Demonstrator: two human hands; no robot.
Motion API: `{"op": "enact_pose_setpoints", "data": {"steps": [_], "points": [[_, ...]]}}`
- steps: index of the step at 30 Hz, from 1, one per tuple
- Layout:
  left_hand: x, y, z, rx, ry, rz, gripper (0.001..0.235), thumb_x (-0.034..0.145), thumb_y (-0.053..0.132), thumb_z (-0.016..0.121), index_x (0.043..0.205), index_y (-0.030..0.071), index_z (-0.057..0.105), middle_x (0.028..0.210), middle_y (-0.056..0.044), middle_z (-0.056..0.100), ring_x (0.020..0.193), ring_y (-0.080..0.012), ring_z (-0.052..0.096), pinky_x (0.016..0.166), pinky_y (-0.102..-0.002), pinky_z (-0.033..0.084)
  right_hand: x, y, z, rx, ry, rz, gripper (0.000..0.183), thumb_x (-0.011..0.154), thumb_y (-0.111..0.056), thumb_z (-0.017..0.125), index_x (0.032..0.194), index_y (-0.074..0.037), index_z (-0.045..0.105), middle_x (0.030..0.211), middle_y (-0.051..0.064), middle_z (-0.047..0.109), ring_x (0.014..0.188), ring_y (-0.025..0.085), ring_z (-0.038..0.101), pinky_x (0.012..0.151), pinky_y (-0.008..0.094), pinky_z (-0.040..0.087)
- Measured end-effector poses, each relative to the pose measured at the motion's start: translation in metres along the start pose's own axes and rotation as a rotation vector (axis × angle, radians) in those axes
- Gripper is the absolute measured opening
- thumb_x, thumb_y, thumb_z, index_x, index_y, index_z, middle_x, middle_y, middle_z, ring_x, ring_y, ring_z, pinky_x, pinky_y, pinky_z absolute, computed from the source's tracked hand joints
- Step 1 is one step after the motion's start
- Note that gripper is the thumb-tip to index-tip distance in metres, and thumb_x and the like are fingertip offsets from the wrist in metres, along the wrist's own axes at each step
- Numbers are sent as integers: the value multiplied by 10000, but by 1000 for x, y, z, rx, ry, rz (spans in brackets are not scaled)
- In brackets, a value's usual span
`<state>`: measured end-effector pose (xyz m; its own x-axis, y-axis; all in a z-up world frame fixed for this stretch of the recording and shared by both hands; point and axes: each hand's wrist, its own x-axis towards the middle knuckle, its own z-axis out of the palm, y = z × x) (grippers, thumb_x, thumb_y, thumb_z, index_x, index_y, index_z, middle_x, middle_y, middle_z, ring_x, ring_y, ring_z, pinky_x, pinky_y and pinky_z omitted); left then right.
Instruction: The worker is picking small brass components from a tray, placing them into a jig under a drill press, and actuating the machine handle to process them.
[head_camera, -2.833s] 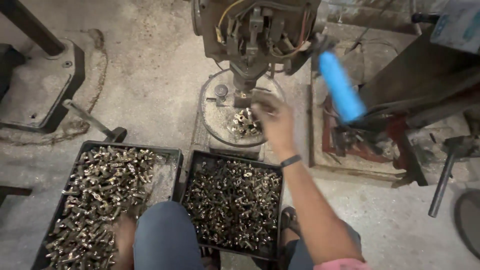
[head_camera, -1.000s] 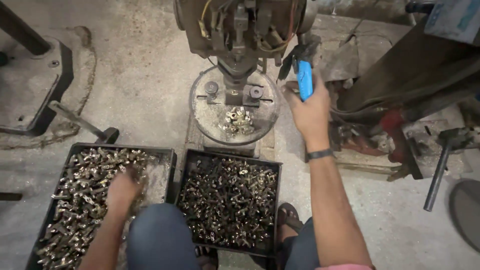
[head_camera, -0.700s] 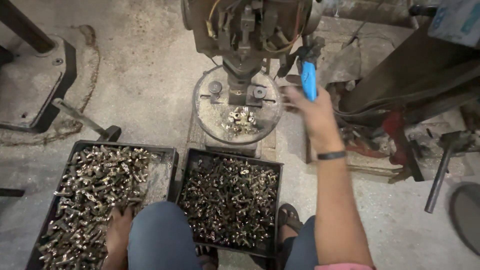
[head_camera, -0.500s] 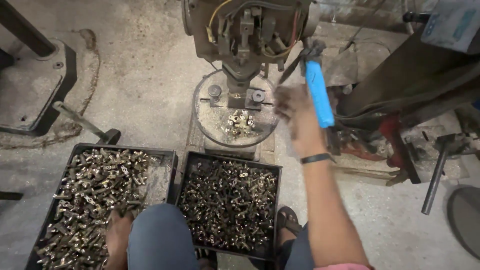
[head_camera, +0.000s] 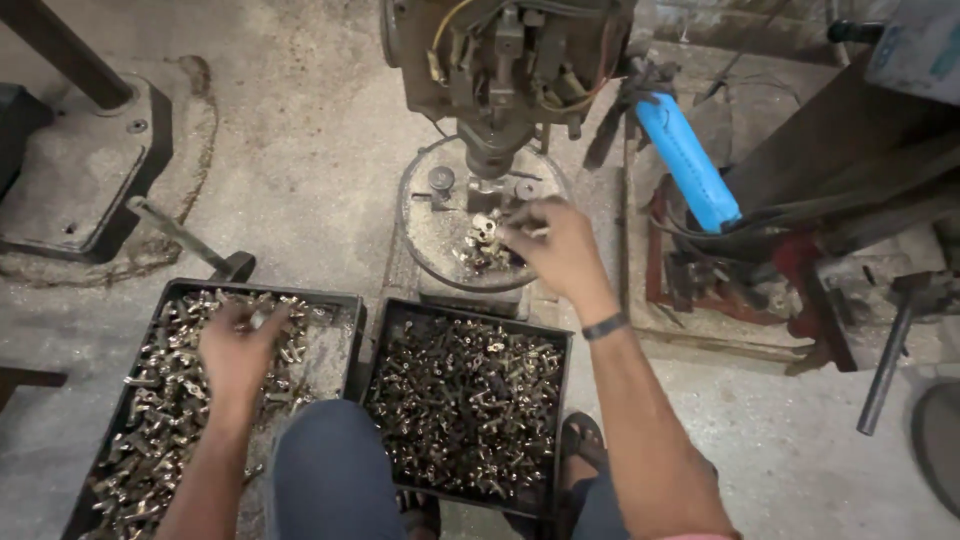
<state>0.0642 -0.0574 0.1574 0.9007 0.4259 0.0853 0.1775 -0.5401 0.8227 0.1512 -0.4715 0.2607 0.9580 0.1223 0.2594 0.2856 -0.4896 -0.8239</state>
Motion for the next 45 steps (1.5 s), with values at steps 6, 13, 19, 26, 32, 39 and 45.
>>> {"op": "enact_pose_setpoints", "data": {"steps": [6,13,19,26,32,39,45], "points": [[19,148,65,-454,-357,238,270,885,-25,713,1155,-8,725,1230,-134,579,995,-210,740,871,-305,636,-13,-7,-35,-266,-47,110,254,832,-267,857,980,-75,784,971,99,753,822,204,721,742,370,551],[27,200,133,-536,-470,405,214,846,50,792,1050,9,745,969,-98,777,764,-158,746,666,-263,622,-19,2,-114,334,637,-87,176,1003,-114,768,1137,-20,704,1002,46,696,909,164,651,837,319,545],[30,199,166,-376,-157,353,311,789,200,934,844,-18,719,745,-111,742,603,-153,641,550,-275,512,-37,-116,-112,379,613,-200,442,1062,-148,753,1387,14,501,1124,74,642,919,193,633,817,329,537],[39,89,103,-306,-121,99,177,859,164,797,946,21,741,858,-81,755,710,-147,688,649,-274,585,-13,-43,-76,85,357,161,533,910,-204,799,1324,52,583,1089,125,752,873,172,697,803,339,598],[-30,-126,33,864,-327,-86,742,803,509,786,1413,138,583,1404,-256,554,1282,-433,558,1045,-517,502,1,-2,-59,44,432,-23,415,880,-96,800,1230,45,628,1039,95,773,917,164,744,839,299,580],[-83,-181,20,1088,-361,5,541,956,345,572,1455,164,469,1342,-142,595,1307,-361,576,994,-485,560,9,10,-53,-12,436,51,320,879,-76,780,1163,26,674,939,91,769,838,176,735,770,313,569],[-74,-201,31,940,-410,71,401,907,433,615,1185,144,601,1292,-160,603,1221,-376,609,974,-469,559,-12,-28,-70,1246,28,403,641,863,-564,653,1184,-14,720,1045,133,759,842,206,720,774,356,611]]}}
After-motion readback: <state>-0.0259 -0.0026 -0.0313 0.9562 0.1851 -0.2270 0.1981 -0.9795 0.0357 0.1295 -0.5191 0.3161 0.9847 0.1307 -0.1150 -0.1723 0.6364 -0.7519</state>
